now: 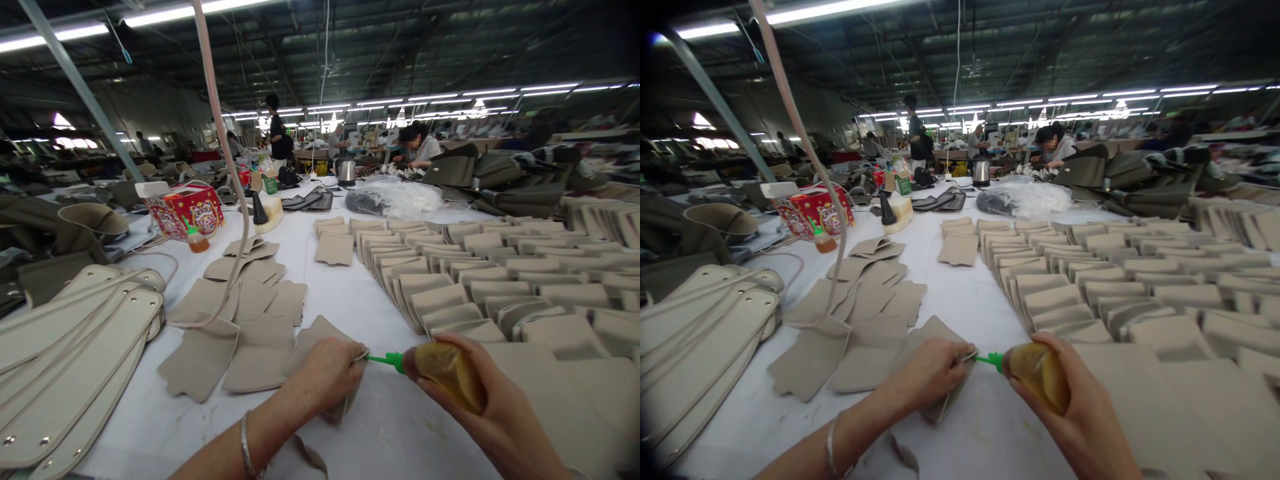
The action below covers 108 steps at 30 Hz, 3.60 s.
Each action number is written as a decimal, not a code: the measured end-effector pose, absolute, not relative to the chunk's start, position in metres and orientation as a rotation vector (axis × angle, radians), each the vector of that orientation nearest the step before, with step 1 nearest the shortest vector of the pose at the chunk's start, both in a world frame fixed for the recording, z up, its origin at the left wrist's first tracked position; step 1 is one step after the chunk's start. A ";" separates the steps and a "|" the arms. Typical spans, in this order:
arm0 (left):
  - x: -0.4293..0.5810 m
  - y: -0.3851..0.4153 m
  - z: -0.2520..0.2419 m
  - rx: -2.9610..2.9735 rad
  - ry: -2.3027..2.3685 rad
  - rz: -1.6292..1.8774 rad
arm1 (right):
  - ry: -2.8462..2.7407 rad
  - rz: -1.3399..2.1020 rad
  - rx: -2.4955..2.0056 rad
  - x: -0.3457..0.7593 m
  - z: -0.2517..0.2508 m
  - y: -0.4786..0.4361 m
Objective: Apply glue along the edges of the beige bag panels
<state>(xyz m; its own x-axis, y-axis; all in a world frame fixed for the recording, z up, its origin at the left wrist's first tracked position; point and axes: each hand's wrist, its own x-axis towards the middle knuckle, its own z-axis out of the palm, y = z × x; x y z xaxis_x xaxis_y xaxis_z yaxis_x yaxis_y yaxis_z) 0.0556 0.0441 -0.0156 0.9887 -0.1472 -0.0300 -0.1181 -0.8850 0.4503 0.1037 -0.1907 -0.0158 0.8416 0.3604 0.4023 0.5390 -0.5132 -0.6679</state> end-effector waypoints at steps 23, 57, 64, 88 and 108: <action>0.051 0.049 -0.013 2.561 -0.205 -0.135 | -0.561 -0.100 -2.048 0.097 -0.034 -0.201; 0.045 0.048 -0.016 2.546 -0.115 -0.098 | -0.438 0.036 -1.981 0.056 -0.043 -0.194; 0.045 0.048 -0.018 2.537 -0.127 -0.091 | -0.461 -0.118 -2.084 0.078 -0.044 -0.203; 0.047 0.045 -0.018 2.528 -0.102 -0.095 | -0.469 -0.125 -2.062 0.078 -0.043 -0.204; 0.047 0.048 -0.024 2.501 -0.150 -0.067 | -0.384 0.003 -1.997 0.068 -0.037 -0.194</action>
